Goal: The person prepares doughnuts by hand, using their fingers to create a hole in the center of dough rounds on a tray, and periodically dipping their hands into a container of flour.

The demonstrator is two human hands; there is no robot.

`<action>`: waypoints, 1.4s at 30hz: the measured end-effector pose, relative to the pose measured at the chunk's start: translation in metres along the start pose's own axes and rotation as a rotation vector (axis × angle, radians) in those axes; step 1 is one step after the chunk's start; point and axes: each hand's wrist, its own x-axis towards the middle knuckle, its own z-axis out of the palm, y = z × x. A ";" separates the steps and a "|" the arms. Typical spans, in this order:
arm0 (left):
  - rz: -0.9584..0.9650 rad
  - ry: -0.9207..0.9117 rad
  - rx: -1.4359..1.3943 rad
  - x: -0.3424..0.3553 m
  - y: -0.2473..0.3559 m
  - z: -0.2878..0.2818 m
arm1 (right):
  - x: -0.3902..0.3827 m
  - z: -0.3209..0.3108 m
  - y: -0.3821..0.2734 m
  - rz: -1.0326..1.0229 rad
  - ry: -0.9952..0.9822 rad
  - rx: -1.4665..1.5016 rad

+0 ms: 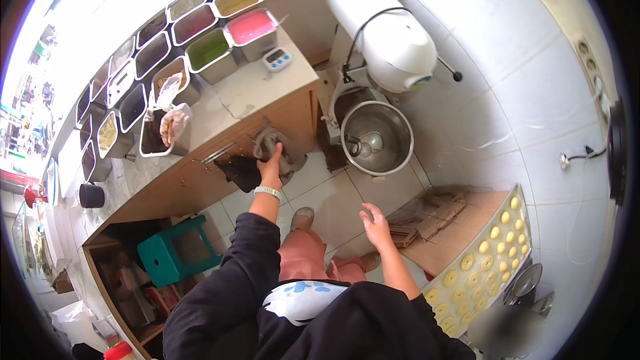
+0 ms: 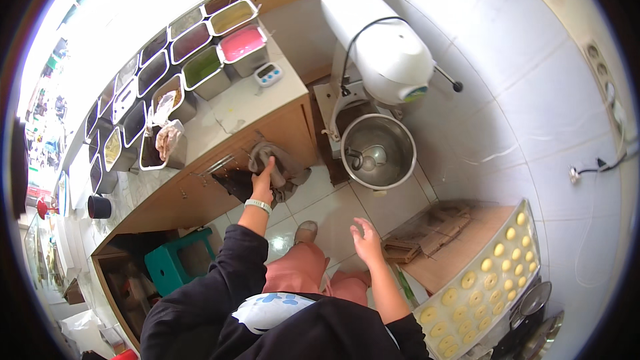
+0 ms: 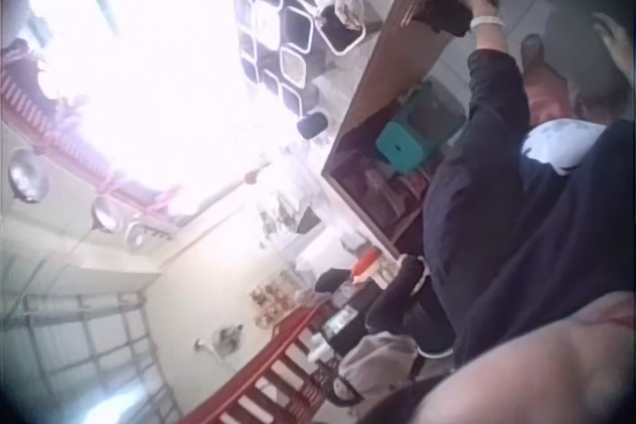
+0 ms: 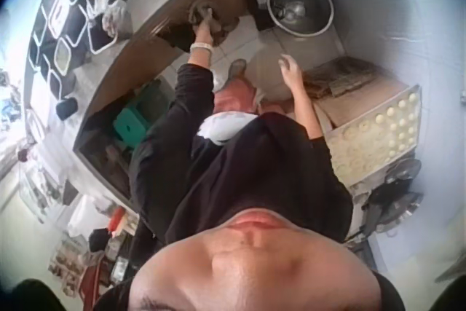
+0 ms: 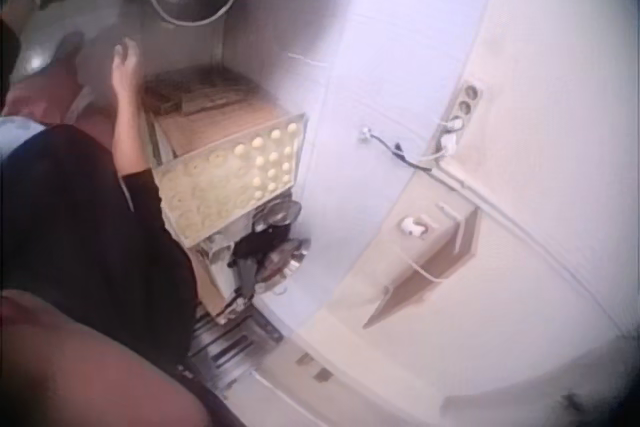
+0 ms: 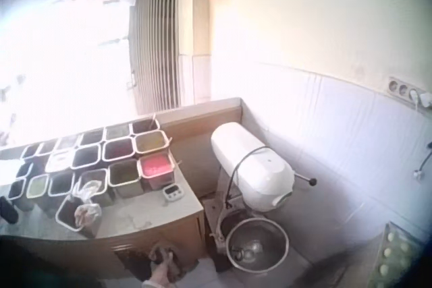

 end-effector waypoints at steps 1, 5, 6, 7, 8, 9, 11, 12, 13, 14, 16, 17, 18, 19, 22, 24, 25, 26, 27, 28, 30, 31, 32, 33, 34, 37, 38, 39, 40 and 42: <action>0.121 -0.188 0.016 0.017 0.004 -0.006 | 0.012 0.016 -0.008 -0.002 -0.028 0.047; 0.123 -0.417 0.564 0.034 0.011 -0.018 | 0.061 0.063 -0.057 0.135 -0.057 0.374; 0.182 -0.543 0.639 0.015 0.020 -0.013 | 0.070 0.067 -0.067 0.184 0.016 0.494; 0.208 -0.695 0.772 -0.014 0.034 -0.008 | 0.078 0.069 -0.078 0.169 0.022 0.486; 0.396 -0.854 1.067 -0.054 0.067 -0.012 | 0.083 0.077 -0.095 0.355 -0.168 0.912; 0.224 -1.082 1.017 -0.085 0.088 -0.019 | 0.087 0.086 -0.114 0.556 -0.375 1.314; 0.453 -1.353 0.790 -0.084 0.061 -0.043 | 0.083 0.104 -0.136 0.171 -0.198 0.908; 0.167 -1.475 0.973 -0.075 0.063 -0.054 | 0.076 0.094 -0.175 0.305 -0.049 0.706; 0.048 -1.579 1.392 -0.065 0.071 -0.053 | 0.084 0.084 -0.167 0.189 -0.070 0.751; 0.049 -1.495 1.368 -0.065 0.085 -0.065 | 0.069 0.071 -0.211 0.098 -0.034 0.611; 0.560 -0.814 1.864 -0.091 0.114 -0.074 | 0.048 0.069 -0.230 -0.174 0.005 0.353; 0.688 -0.748 1.894 -0.090 0.114 -0.073 | 0.034 0.083 -0.238 -0.365 0.016 0.086; 0.880 -0.838 1.854 -0.088 0.107 -0.070 | 0.030 0.093 -0.233 -0.389 -0.015 0.092; 1.073 -0.892 1.804 -0.091 0.106 -0.065 | 0.031 0.104 -0.226 -0.335 0.108 0.152; 1.050 -1.008 1.484 -0.135 0.163 -0.065 | 0.069 0.086 -0.199 -0.308 0.215 0.190; 0.905 -1.086 1.223 -0.144 0.172 -0.063 | 0.076 0.067 -0.207 -0.246 0.167 0.546; 0.614 -1.049 0.727 -0.141 0.166 -0.059 | 0.077 0.068 -0.199 -0.208 0.173 0.398; 0.303 -0.940 0.240 -0.134 0.154 -0.062 | 0.035 0.084 -0.248 -0.183 -0.038 0.235; 0.020 -0.824 -0.235 -0.131 0.149 -0.055 | 0.037 0.092 -0.226 -0.384 -0.068 0.123; 0.149 -0.700 -0.203 -0.120 0.144 -0.057 | 0.034 0.101 -0.225 -0.588 -0.111 0.010; 0.010 -0.681 -0.274 -0.092 0.140 -0.069 | 0.004 0.068 -0.258 -0.736 -0.239 -0.119; 0.019 -0.586 -0.377 -0.094 0.157 -0.071 | -0.016 0.044 -0.282 -0.860 -0.340 -0.252; 0.038 -0.585 -0.291 -0.090 0.177 -0.078 | -0.018 0.018 -0.290 -0.802 -0.522 -0.130; -0.038 -0.722 -0.416 -0.103 0.190 -0.070 | -0.019 0.009 -0.289 -0.597 -0.745 0.389; -0.115 -0.843 -0.538 -0.122 0.199 -0.065 | -0.022 0.006 -0.291 -0.346 -0.945 0.912; -0.119 -0.966 -0.437 -0.176 0.174 -0.032 | 0.031 0.002 -0.290 0.141 -1.020 1.337; -0.117 -0.971 -0.441 -0.186 0.169 -0.022 | 0.049 0.003 -0.298 -0.100 -1.040 1.405; 0.104 -0.937 -0.403 -0.194 0.164 -0.017 | 0.047 0.004 -0.322 -0.124 -0.561 1.321; 0.325 -0.907 -0.357 -0.201 0.160 -0.012 | 0.045 0.000 -0.331 -0.358 -0.148 0.949; 0.372 -0.878 -0.256 -0.190 0.163 -0.011 | 0.031 0.014 -0.334 -0.886 0.171 0.446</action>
